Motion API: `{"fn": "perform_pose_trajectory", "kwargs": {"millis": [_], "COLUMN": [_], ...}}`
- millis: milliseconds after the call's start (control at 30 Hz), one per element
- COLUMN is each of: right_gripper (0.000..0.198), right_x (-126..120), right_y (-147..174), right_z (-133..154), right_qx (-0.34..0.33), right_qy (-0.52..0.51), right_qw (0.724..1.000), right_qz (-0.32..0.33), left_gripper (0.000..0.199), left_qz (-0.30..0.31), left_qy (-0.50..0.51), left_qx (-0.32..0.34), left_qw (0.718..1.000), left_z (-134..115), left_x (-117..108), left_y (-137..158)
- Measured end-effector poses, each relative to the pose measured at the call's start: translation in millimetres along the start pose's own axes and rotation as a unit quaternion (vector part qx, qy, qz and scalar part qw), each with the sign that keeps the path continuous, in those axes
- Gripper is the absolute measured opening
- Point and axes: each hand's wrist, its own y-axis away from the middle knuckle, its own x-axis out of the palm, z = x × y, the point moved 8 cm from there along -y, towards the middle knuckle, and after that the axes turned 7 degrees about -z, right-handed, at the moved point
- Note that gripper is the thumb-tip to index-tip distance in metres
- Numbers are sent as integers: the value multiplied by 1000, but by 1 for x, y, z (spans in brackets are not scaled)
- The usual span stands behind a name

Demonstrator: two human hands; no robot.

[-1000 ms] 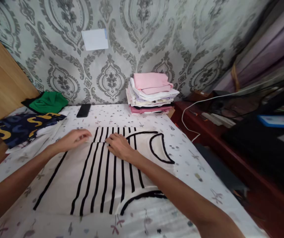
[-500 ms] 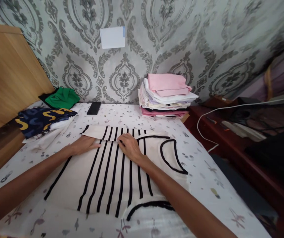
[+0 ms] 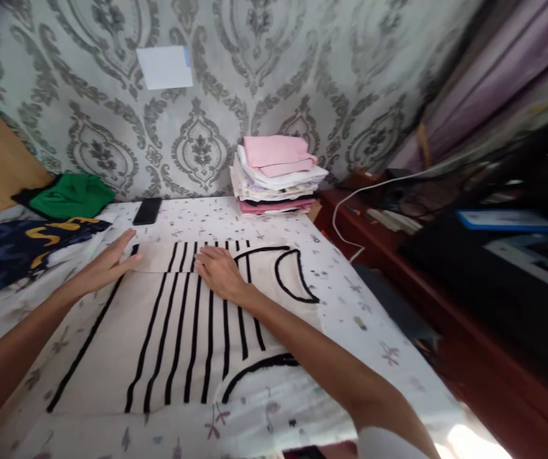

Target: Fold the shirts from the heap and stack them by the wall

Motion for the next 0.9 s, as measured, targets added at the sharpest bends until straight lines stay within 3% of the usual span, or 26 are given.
{"fn": "perform_pose_trajectory", "kwargs": {"millis": [67,133,233,300,433,567,700,800,900], "right_gripper": [48,59,70,73,74,70,61,61,55], "right_x": [2,9,17,16,-4,-44,-73,-90,-111], "right_y": [-3,-2,6,11,24,52,80,98,122], "right_z": [-10,-25,-49,-59,-89,-152,-200,-199,-159], "right_qx": [42,92,154,160,189,296,331,304,234], "right_qy": [70,111,101,77,101,182,167,146,118], "right_qw": [997,988,973,971,966,933,926,941,964], "right_qz": [12,56,136,159,142,95,68,5,-45], "left_gripper": [85,83,82,81,80,80,80,72,61], "left_qz": [7,34,64,57,36,29,32,-2,-25], "left_qy": [-6,-41,-100,-122,-134,-122,-97,-65,-25], "left_qx": [52,58,37,36,44,40,21,23,49], "left_qw": [999,997,992,990,989,991,995,998,998], "left_z": [-30,-43,-35,-25,-17,-24,-32,-37,-47], "left_x": [16,39,64,70,68,65,57,41,21], "left_y": [-8,-12,-15,-16,-17,-17,-15,-10,7]}}
